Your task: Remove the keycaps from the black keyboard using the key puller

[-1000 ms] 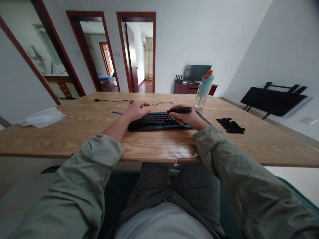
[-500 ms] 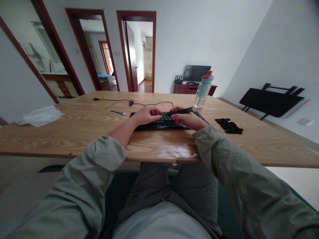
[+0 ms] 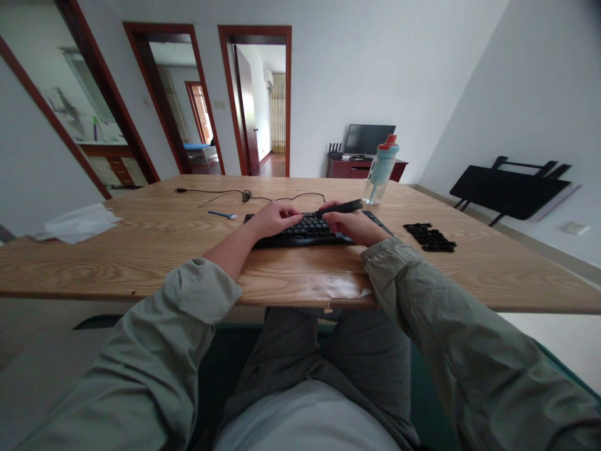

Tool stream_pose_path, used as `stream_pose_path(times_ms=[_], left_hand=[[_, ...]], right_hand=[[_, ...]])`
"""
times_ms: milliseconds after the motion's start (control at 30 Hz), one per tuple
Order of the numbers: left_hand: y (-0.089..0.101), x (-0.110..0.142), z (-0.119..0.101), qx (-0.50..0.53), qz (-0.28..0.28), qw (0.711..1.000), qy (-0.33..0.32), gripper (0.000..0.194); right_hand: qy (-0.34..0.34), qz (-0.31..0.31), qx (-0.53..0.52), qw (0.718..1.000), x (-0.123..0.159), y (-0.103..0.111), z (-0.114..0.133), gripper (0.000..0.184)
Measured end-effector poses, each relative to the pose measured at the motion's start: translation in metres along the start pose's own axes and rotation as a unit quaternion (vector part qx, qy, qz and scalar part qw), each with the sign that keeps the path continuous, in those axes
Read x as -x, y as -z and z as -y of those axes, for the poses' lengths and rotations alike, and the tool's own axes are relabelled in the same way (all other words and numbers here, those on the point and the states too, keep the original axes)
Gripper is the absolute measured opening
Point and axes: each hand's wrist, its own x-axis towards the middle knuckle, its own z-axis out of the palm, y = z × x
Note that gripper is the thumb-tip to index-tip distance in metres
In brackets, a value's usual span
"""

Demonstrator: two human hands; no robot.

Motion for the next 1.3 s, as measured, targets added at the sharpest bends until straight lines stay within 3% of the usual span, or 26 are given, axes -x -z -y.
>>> stream_pose_path(times_ms=[167, 467, 667, 967, 1167, 1300], left_hand=[[-0.002, 0.000, -0.004, 0.016, 0.012, 1.000, -0.006, 0.036], [-0.006, -0.001, 0.003, 0.051, -0.016, 0.999, -0.012, 0.051], [-0.004, -0.001, 0.002, 0.061, -0.033, 0.998, 0.005, 0.051], [-0.014, -0.007, 0.016, 0.199, 0.037, 0.978, 0.049, 0.059], [-0.015, -0.006, 0.008, 0.230, 0.043, 0.970, 0.071, 0.061], [-0.011, -0.004, -0.001, 0.243, 0.013, 0.966, 0.092, 0.053]], right_hand=[[0.030, -0.037, -0.018, 0.999, -0.004, 0.001, -0.003, 0.035], [0.010, -0.035, -0.051, 0.998, -0.003, -0.001, -0.001, 0.041], [0.007, -0.034, -0.064, 0.997, -0.004, -0.001, -0.002, 0.039], [0.025, -0.031, -0.070, 0.997, -0.005, 0.002, -0.004, 0.039], [0.026, -0.037, -0.066, 0.997, -0.005, 0.001, -0.004, 0.041], [0.031, -0.035, -0.064, 0.997, -0.006, 0.001, -0.004, 0.041]])
